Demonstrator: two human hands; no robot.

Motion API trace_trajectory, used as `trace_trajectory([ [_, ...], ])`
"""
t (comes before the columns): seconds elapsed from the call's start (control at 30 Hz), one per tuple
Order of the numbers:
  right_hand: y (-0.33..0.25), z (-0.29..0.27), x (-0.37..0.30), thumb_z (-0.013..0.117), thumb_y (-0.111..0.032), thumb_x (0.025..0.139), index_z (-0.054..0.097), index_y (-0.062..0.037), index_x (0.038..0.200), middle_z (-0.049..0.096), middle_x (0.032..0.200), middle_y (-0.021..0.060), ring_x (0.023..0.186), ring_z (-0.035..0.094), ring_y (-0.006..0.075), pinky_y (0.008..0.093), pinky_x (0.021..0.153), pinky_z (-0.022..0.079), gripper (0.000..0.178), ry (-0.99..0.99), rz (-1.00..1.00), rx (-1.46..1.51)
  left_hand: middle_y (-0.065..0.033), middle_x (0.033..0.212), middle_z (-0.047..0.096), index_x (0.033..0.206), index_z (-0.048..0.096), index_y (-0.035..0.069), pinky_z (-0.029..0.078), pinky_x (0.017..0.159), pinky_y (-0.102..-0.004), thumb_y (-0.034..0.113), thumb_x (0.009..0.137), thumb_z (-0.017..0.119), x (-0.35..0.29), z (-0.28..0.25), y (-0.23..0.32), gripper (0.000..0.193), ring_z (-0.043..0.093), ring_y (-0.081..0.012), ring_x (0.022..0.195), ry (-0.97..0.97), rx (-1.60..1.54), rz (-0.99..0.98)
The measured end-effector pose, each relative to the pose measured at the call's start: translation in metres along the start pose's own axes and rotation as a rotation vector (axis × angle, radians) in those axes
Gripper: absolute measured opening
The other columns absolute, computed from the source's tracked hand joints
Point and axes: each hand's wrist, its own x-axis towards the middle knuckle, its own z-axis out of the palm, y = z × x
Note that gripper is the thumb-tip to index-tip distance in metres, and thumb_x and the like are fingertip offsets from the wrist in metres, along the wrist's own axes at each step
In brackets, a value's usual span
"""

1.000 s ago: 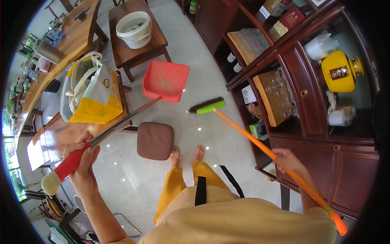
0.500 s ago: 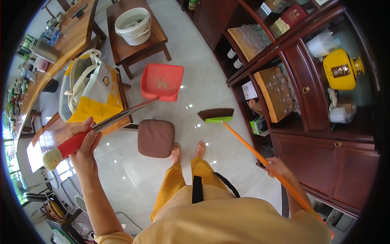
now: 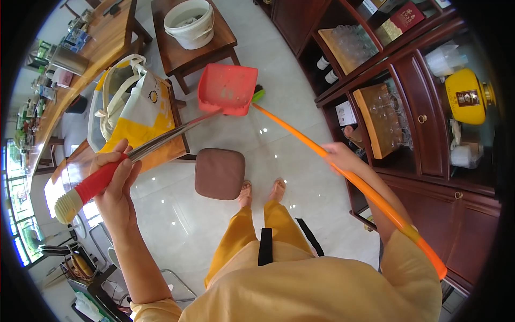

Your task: The person is sweeping the floor using a broom and a dustpan in a living room area.

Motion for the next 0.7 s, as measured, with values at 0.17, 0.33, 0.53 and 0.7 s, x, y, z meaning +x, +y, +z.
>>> trace_trajectory([
  [0.17,0.007,0.033,0.024,0.05,-0.006,0.079,0.045,0.0008,0.123,0.054,0.063,0.0084,0.04,0.05,0.0141,0.0294,0.036,0.041,0.045,-0.021,0.053,-0.061,-0.0189,0.111,0.056,0.093,0.053,-0.001,0.054,0.081,-0.0321,-0.004,0.077,0.057,0.011,0.004,-0.005,0.016,0.059,-0.0215,0.095,-0.031,0.015,0.018],
  [0.33,0.057,0.026,-0.058,0.052,-0.004,0.078,0.042,0.0003,0.127,0.054,0.065,0.0087,0.041,0.05,0.0134,0.0287,0.035,0.042,0.05,-0.024,0.216,0.017,-0.018,0.11,0.056,0.091,0.054,0.0,0.051,0.083,-0.0303,-0.006,0.076,0.057,0.026,0.0,-0.032,0.017,0.057,-0.0213,0.098,-0.138,0.108,0.057],
  [0.53,0.099,0.056,-0.157,0.055,-0.003,0.075,0.045,0.0032,0.123,0.055,0.068,0.0097,0.042,0.051,0.0134,0.028,0.033,0.042,0.049,0.078,0.431,0.156,-0.0147,0.105,0.06,0.083,0.055,0.0,0.039,0.09,-0.0316,-0.008,0.071,0.058,0.05,0.017,-0.086,0.015,0.054,-0.0205,0.1,-0.359,0.165,0.148],
  [0.7,0.097,0.08,-0.219,0.057,-0.001,0.074,0.042,0.0095,0.122,0.059,0.071,0.0121,0.043,0.053,0.0144,0.0276,0.033,0.042,0.052,0.183,0.49,0.382,-0.013,0.103,0.06,0.083,0.054,0.002,0.039,0.09,-0.0306,-0.008,0.07,0.058,0.081,0.043,-0.123,0.016,0.054,-0.0203,0.098,-0.539,0.176,0.071],
])
